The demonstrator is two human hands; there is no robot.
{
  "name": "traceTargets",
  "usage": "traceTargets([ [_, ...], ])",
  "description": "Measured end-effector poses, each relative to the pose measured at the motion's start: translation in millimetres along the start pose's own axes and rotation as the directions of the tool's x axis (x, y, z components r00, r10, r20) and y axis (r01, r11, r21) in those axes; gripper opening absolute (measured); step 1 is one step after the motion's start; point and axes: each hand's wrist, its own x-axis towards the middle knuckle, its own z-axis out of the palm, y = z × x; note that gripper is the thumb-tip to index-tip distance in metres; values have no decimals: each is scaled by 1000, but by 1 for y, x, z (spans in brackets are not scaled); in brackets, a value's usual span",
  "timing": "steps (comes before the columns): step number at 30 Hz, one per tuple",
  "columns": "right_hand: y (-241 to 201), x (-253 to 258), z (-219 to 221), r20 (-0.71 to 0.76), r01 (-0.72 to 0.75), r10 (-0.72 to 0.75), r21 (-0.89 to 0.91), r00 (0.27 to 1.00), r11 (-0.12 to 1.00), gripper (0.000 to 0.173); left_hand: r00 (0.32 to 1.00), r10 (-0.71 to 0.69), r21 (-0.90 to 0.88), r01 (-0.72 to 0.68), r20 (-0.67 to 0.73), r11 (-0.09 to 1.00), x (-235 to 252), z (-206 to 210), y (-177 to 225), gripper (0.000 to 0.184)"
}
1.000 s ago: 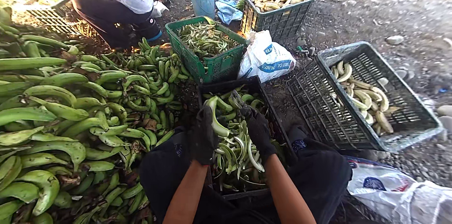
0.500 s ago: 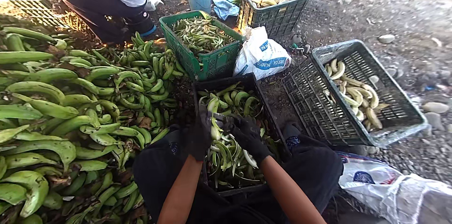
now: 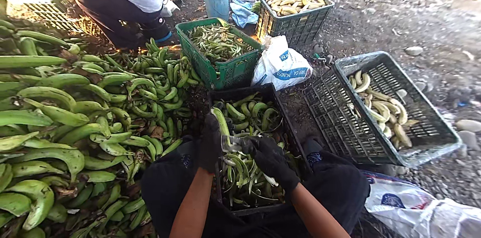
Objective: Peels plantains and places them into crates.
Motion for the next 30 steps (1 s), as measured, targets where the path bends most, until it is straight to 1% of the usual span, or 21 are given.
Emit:
traceTargets([
  [2,4,-13,5,-38,20,-21,-31,999,999,68,999,41,-44,-40,12,998,1,3,8,84],
  [3,6,-14,5,-74,25,-28,-38,997,999,71,998,60,-48,-59,20,997,1,6,10,88],
  [4,7,-13,5,-95,8,-12,-37,995,999,71,997,70,-47,-68,35,997,1,9,9,86],
  [5,7,-9,4,-99,-24,22,-24,995,999,69,997,59,-30,-57,53,998,-1,13,9,78],
  [6,6,-3,4,-105,-68,68,-3,992,998,68,997,13,-5,-12,71,1000,-6,19,10,67],
  [8,5,13,5,-183,-133,133,14,974,991,68,990,-115,26,113,87,993,-16,29,13,56],
  [9,4,21,4,-241,-156,150,-9,959,988,67,978,-193,-27,195,84,980,-17,32,11,52],
  [10,5,28,4,-303,-175,153,-45,941,984,64,951,-292,-73,299,99,951,-16,33,9,52],
  [11,6,35,5,-359,-186,147,-76,922,980,61,919,-379,-83,388,111,918,-18,33,9,53],
  [12,6,40,3,-385,-198,148,-94,911,976,59,890,-437,-78,449,133,890,-20,33,10,54],
  [14,5,46,0,-364,-208,155,-112,918,972,60,876,-457,-80,472,155,878,-25,32,17,49],
  [15,7,48,1,-360,-197,144,-116,922,973,60,875,-454,-53,468,169,882,-26,33,22,43],
  [16,10,48,1,-361,-176,123,-118,925,977,60,861,-478,-17,488,172,873,-27,32,27,43],
  [18,21,48,1,-339,-139,88,-127,937,982,56,811,-574,48,572,114,819,-32,31,35,47],
  [19,28,47,2,-331,-124,74,-132,941,983,56,790,-601,77,597,121,799,-34,30,36,46],
  [22,43,44,-1,-303,-106,57,-148,951,983,59,762,-625,134,610,169,781,-39,23,30,43],
  [25,48,38,-7,-239,-108,67,-164,969,981,63,698,-698,198,670,162,716,-42,30,42,49],
  [26,47,35,-6,-242,-113,67,-179,968,977,63,681,-713,193,686,167,701,-41,26,36,51],
  [28,40,32,2,-264,-120,67,-188,962,975,56,679,-701,160,684,217,712,-40,21,27,42],
  [30,36,32,8,-271,-107,54,-185,961,977,51,664,-715,134,706,219,696,-41,24,22,34],
])
